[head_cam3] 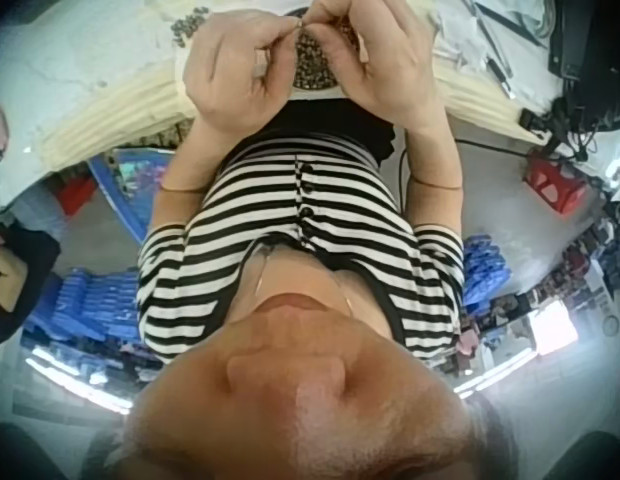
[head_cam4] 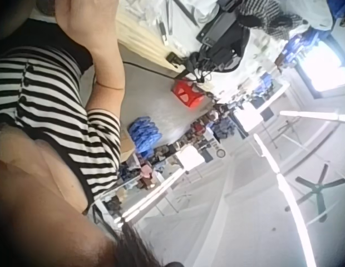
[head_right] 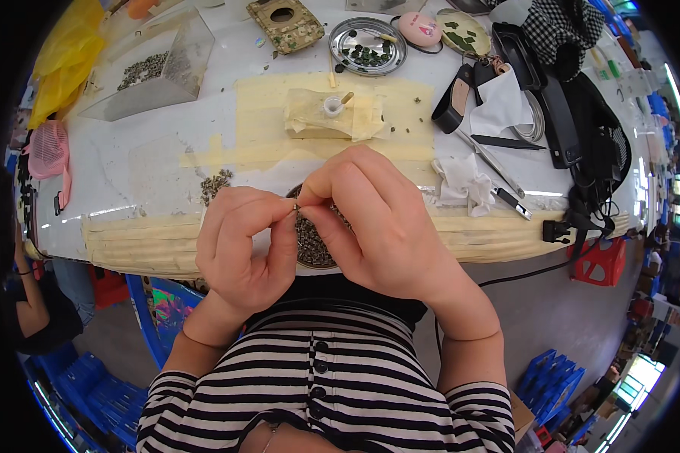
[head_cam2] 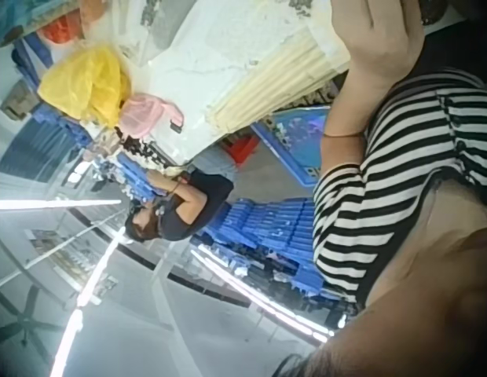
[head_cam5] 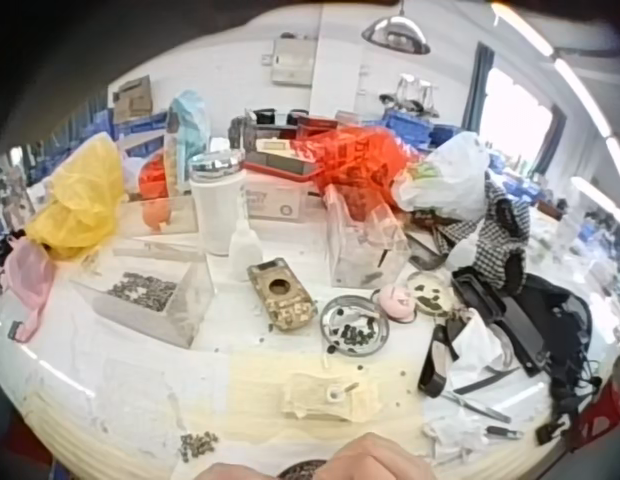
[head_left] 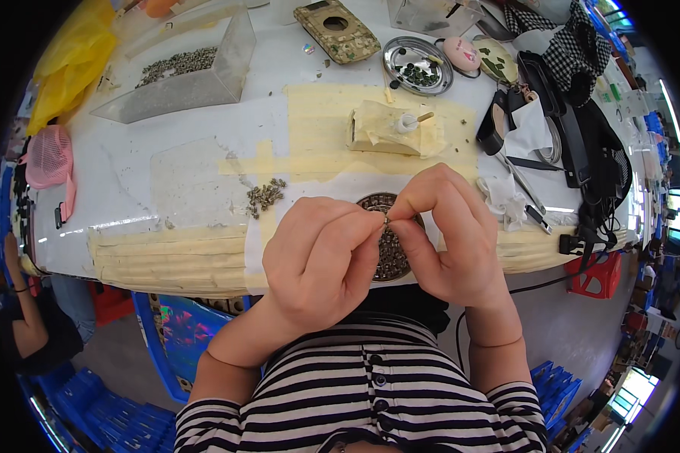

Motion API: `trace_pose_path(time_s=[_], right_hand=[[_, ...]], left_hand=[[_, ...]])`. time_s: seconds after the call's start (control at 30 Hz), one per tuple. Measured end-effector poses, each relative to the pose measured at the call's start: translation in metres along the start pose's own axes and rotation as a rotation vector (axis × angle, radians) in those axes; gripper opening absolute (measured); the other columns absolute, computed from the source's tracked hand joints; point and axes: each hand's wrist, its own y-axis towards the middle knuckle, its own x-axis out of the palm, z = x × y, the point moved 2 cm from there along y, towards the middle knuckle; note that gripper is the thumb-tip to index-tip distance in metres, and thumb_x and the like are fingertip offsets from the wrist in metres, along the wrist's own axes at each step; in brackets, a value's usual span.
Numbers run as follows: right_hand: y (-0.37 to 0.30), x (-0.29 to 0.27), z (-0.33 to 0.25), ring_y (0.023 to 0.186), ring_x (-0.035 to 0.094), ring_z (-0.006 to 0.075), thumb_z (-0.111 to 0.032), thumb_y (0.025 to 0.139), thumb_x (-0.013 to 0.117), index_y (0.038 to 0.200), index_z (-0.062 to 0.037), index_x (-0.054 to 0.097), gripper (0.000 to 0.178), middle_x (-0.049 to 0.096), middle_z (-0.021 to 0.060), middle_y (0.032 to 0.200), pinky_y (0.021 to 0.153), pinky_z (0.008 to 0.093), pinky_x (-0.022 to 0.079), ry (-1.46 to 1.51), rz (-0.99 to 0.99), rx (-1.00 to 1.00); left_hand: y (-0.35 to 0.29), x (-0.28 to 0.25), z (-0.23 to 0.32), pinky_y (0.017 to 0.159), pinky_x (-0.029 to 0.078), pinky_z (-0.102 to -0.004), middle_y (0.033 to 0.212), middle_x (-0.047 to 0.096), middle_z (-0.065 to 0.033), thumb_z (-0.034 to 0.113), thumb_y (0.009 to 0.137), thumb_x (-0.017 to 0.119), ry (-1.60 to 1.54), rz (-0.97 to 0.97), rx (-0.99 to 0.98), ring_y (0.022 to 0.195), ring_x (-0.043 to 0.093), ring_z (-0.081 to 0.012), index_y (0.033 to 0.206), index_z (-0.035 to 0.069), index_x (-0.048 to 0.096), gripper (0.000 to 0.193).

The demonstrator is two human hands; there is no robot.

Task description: Assembling small toy components using tweezers at a workbench.

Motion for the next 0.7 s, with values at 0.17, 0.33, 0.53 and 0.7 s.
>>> trace_pose_path(time_s=[0.17, 0.33, 0.53, 0.7], right_hand=[[-0.0011, -0.0013, -0.0012, 0.069, 0.054, 0.0264, 0.006, 0.067, 0.067, 0.084, 0.0, 0.055, 0.021, 0.053, 0.0103, 0.078, 0.06, 0.0342, 0.046, -0.021, 0.014, -0.033], [0.0011, -0.0019, -0.0013, 0.069, 0.055, 0.0251, 0.004, 0.067, 0.069, 0.084, -0.0009, 0.056, 0.021, 0.055, 0.0094, 0.079, 0.059, 0.0344, 0.046, -0.166, 0.052, -0.187], [0.0021, 0.0009, -0.0008, 0.069, 0.055, 0.025, 0.004, 0.067, 0.07, 0.083, -0.0012, 0.057, 0.021, 0.056, 0.0082, 0.078, 0.059, 0.0338, 0.046, -0.044, 0.075, -0.092], [0.0013, 0.0017, 0.0, 0.069, 0.055, 0.0254, 0.005, 0.067, 0.07, 0.083, -0.0011, 0.056, 0.022, 0.055, 0.0085, 0.077, 0.06, 0.0335, 0.046, 0.005, 0.058, -0.042]], left_hand=[[0.0018, -0.0031, -0.0014, 0.054, 0.044, -0.0252, 0.074, 0.06, -0.0079, -0.007, 0.072, 0.066, -0.189, -0.068, -0.159, 0.06, 0.055, -0.0186, 0.085, -0.001, 0.061, 0.016], [-0.0025, -0.0073, -0.0071, 0.055, 0.042, -0.0203, 0.074, 0.059, -0.0044, -0.004, 0.079, 0.064, -0.546, -0.178, -0.544, 0.06, 0.052, -0.0078, 0.086, -0.001, 0.061, 0.008], [-0.0047, -0.006, -0.0072, 0.055, 0.042, -0.0198, 0.075, 0.06, -0.004, -0.003, 0.08, 0.064, -0.611, -0.123, -0.604, 0.06, 0.052, -0.0077, 0.085, -0.001, 0.06, 0.007], [0.0008, -0.0058, -0.0048, 0.053, 0.043, -0.021, 0.074, 0.059, -0.0055, -0.005, 0.077, 0.065, -0.387, -0.094, -0.352, 0.058, 0.053, -0.0101, 0.084, -0.001, 0.06, 0.009]])
